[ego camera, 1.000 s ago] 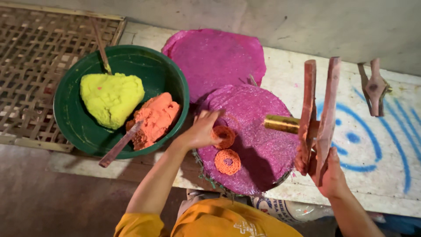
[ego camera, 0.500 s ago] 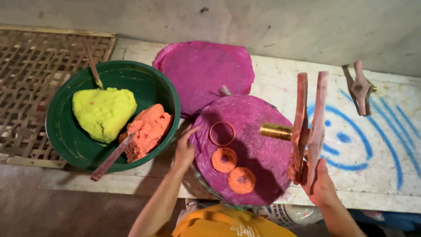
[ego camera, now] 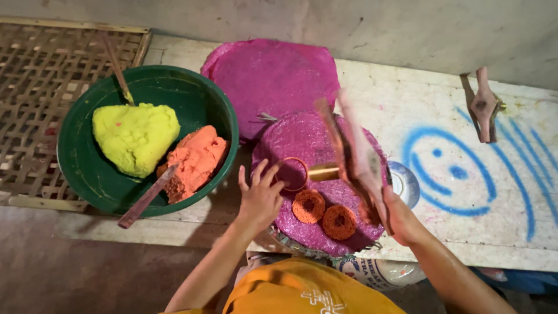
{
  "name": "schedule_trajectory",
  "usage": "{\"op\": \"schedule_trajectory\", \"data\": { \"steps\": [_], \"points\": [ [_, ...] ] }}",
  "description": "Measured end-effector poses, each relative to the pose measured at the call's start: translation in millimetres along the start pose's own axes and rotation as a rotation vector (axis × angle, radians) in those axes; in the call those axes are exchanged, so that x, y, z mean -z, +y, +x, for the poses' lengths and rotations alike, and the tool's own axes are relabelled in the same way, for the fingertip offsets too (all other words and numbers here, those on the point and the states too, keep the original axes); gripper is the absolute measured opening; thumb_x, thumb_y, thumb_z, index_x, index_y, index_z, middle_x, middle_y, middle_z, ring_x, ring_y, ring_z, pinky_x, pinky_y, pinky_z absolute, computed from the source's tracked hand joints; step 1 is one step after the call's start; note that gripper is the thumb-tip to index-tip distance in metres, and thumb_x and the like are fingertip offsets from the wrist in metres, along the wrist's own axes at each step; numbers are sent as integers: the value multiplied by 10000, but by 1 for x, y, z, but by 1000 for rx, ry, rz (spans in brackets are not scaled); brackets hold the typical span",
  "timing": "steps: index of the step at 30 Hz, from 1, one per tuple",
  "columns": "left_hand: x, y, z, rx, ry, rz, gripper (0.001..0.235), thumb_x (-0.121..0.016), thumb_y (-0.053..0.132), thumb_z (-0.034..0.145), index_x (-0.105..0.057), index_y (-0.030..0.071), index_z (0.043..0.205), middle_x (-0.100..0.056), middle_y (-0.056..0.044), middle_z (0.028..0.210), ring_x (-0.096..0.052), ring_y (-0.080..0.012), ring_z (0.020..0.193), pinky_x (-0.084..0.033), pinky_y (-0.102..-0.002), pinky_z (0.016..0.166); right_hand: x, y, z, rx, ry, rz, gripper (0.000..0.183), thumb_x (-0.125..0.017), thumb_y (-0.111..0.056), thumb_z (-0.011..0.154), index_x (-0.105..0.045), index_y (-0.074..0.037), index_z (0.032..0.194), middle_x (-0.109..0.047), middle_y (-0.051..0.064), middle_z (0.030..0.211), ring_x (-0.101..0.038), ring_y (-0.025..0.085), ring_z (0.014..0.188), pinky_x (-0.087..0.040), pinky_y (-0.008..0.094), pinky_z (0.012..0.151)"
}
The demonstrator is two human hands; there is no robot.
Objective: The person uses a multi-pronged wooden press to extrude two colors of dough into ring-shaped snacks onto a purple fabric disk, arranging them in a circular pattern.
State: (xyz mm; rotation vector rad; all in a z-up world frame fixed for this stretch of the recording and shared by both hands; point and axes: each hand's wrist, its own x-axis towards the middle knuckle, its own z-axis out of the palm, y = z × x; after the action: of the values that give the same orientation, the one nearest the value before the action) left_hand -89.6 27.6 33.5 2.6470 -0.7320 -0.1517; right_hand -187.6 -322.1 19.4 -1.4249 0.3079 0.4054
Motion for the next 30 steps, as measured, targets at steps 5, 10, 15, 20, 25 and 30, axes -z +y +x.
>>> {"op": "schedule_trajectory", "data": {
  "steps": [5,10,15,20,25,30],
  "points": [
    [25,3,43,96,62,-1712,630,-661,485,878,-496,213,1421,-464,-65,1536,-444,-237,1428,-304,-482,1223,-27,-48,8,-234,-78,-530,770,-160,-615,980,-668,-45,1084,-686,97,825,-667,177,710,-607,359,685],
    [23,11,89,-80,258,-2480,504,-629,619,988,-610,122,1064,-576,-23,917,-590,-213,920,-502,-464,1022,-57,-116,32,-363,-321,-581,682,-208,-622,980,-627,-89,1059,-641,59,813,-588,166,682,-567,335,647],
    [16,-4,105,-47,505,-2567,526,-535,677,992,-493,181,819,-476,46,701,-495,-141,666,-469,-387,774,-91,-141,54,-260,-125,-966,731,-215,-631,1020,-652,-48,954,-533,58,688,-563,188,619,-539,352,587],
    [17,-24,101,-132,523,-2604,548,-478,689,998,-474,184,785,-434,54,651,-457,-128,626,-434,-357,735,-112,-134,66,-205,-136,-1141,760,-138,-671,983,-655,-114,968,-466,53,649,-535,197,596,-575,398,593],
    [3,-20,95,71,587,-2599,579,-374,698,1015,-441,206,717,-403,72,590,-414,-117,558,-408,-326,667,-108,-128,66,-145,-184,-1195,849,-129,-669,1005,-699,-48,904,-510,65,630,-590,200,611,-567,407,628],
    [-13,-2,112,184,608,-2610,601,-268,681,1048,-411,229,680,-364,96,554,-371,-103,505,-385,-304,633,-98,-139,59,-240,-73,-1287,786,-149,-653,1007,-702,-95,1002,-515,65,660,-583,227,631,-554,450,641]
  ]
}}
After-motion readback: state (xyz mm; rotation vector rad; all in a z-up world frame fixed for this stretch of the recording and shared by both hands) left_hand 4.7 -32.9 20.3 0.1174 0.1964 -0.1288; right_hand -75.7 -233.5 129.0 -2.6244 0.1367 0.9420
